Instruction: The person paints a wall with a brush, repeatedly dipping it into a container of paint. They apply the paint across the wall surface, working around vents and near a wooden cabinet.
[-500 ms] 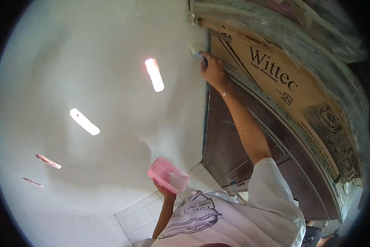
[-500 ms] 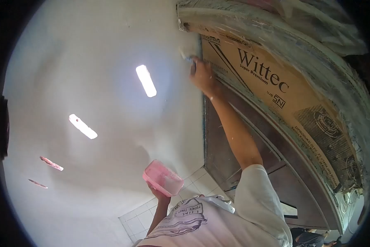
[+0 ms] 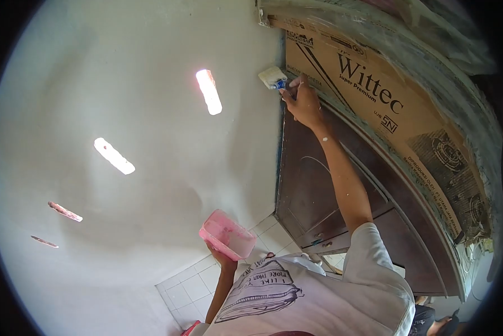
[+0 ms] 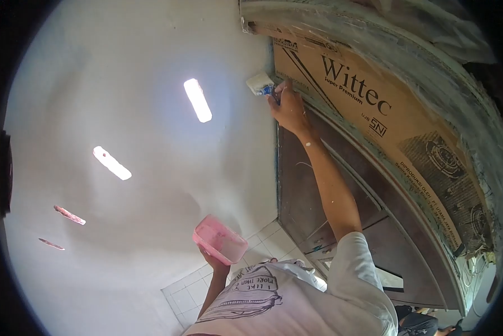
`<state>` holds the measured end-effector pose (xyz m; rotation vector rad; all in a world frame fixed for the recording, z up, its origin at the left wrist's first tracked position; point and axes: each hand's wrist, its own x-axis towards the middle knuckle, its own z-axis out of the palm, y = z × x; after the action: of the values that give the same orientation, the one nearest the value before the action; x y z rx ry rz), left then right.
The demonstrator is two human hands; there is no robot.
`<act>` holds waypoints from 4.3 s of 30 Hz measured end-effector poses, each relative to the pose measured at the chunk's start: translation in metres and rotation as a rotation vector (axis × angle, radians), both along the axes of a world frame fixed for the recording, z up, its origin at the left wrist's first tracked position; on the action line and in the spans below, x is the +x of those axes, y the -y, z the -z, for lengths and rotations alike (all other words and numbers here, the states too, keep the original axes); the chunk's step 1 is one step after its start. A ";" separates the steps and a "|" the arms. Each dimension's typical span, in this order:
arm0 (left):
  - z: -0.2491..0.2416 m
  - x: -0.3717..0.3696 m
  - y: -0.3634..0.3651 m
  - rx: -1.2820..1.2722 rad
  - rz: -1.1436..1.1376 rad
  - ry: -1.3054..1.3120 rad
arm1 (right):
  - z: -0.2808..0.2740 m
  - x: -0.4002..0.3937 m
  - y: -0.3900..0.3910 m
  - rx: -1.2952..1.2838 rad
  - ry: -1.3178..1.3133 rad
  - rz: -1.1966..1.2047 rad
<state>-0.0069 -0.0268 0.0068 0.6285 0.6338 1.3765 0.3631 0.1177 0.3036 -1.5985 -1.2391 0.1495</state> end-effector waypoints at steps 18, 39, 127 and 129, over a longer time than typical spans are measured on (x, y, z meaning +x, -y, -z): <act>0.006 -0.008 0.009 -0.018 -0.100 -0.061 | -0.016 0.055 -0.064 -0.059 0.652 -0.114; 0.018 -0.015 0.009 -0.053 -0.127 0.064 | -0.073 -0.001 -0.026 0.182 0.290 0.022; 0.025 -0.014 0.000 -0.003 -0.183 -0.008 | 0.213 -0.029 -0.055 -0.275 0.132 0.070; 0.025 -0.015 0.001 -0.011 -0.160 0.029 | 0.217 -0.023 -0.043 -0.408 0.173 0.011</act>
<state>-0.0217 -0.0282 -0.0182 0.5575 0.6794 1.5276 0.3399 0.1607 0.0868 -2.0027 -1.3959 0.2761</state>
